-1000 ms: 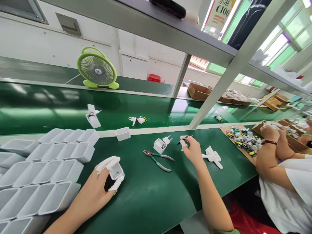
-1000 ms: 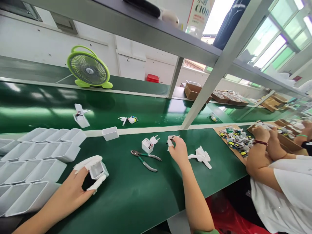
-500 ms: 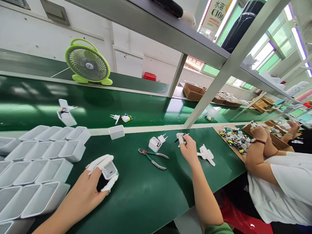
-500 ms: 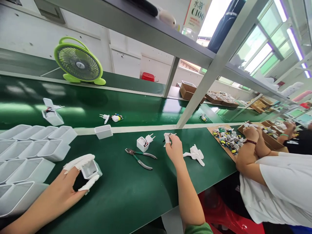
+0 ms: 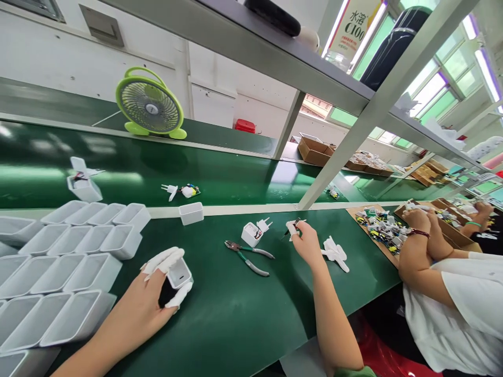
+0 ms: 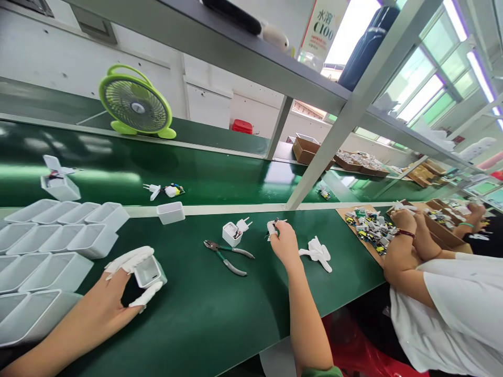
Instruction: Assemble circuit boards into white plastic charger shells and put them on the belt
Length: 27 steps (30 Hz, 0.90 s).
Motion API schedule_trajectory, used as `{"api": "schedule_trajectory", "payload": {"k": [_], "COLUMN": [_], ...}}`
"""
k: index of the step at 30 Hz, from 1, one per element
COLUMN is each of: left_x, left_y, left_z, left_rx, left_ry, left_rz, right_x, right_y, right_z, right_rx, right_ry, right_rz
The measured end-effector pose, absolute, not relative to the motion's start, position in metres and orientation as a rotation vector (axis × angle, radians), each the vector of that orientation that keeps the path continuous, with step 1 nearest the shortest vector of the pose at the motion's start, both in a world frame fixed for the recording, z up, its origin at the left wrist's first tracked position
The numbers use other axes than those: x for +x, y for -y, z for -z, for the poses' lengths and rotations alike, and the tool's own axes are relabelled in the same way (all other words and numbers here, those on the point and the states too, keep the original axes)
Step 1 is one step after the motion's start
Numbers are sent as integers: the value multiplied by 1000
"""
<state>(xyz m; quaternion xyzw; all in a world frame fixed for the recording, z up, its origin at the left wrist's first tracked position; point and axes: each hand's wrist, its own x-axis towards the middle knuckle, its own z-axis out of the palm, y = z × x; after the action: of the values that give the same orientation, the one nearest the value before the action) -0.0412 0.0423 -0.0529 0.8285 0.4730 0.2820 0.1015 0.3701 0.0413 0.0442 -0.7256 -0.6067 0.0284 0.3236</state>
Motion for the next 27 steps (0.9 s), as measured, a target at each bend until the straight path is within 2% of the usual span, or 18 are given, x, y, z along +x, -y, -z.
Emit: {"api": "schedule_trajectory", "payload": {"k": [14, 27], "left_x": [-38, -32], "left_y": [-41, -38], "left_z": [42, 30], "left_rx": [2508, 2490], "left_ry": [-1373, -1320], "left_rz": [-834, -876], "right_x": [374, 368], "right_y": [-42, -43], "right_z": [-42, -43], "right_rx": [-1911, -1891], "right_ry": [1568, 1632], "right_rz": [-82, -235]}}
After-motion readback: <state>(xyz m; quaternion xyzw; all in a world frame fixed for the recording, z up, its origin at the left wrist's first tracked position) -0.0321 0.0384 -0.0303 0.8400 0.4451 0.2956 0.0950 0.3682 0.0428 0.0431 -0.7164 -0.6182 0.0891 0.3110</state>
